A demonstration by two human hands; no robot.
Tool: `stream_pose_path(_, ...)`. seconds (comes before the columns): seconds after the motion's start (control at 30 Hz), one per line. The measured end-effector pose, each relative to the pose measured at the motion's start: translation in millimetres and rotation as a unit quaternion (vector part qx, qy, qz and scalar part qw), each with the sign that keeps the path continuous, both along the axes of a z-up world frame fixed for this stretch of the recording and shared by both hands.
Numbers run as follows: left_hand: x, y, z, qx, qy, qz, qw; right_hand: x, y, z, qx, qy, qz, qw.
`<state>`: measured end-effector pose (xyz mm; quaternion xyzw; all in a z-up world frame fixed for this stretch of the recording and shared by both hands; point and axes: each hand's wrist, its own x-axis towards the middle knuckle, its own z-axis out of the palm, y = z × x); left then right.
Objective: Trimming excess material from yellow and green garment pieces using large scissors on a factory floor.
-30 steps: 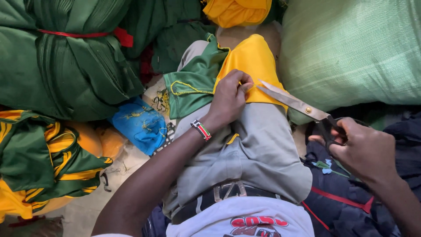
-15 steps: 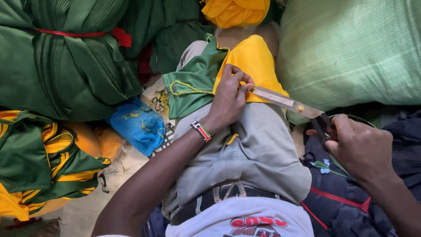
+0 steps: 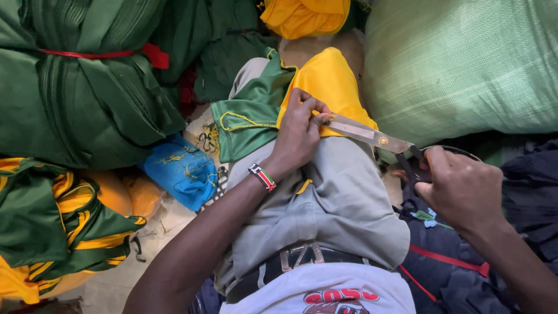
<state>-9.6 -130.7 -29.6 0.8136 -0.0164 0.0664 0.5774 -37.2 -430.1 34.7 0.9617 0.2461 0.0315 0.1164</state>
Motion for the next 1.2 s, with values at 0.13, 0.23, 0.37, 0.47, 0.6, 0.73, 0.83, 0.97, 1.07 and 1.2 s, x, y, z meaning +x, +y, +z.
stream_pose_path(0.13,0,0,2,0.039,0.013,0.022,0.999,2,0,-5,0.012,0.05,-0.019,0.999)
stream_pose_path(0.23,0,1,3,0.015,-0.005,0.034,0.999,7,-2,-15,0.048,0.094,-0.074,0.992)
stream_pose_path(0.37,-5,16,18,-0.07,-0.022,0.114,0.991,23,9,-17,0.177,0.112,-0.12,0.97)
stream_pose_path(0.47,-22,54,40,-0.047,-0.06,0.151,0.986,41,33,-8,0.252,0.154,-0.141,0.945)
stream_pose_path(0.6,-56,120,37,0.142,-0.062,0.239,0.959,66,51,-10,0.321,0.196,-0.115,0.92)
stream_pose_path(0.73,-102,179,-1,0.317,0.079,0.271,0.905,88,61,-24,0.344,0.248,-0.09,0.901)
stream_pose_path(0.83,-118,186,-5,0.361,0.167,0.259,0.88,93,80,-31,0.417,0.296,-0.095,0.854)
stream_pose_path(0.97,-107,171,6,0.335,0.071,0.265,0.901,98,90,-38,0.538,0.308,-0.135,0.773)
stream_pose_path(1.07,-66,122,49,0.207,-0.127,0.212,0.947,92,77,-51,0.544,0.304,-0.147,0.768)
stream_pose_path(1.2,-25,48,80,0.07,-0.072,0.072,0.992,75,65,-42,0.496,0.337,-0.14,0.788)
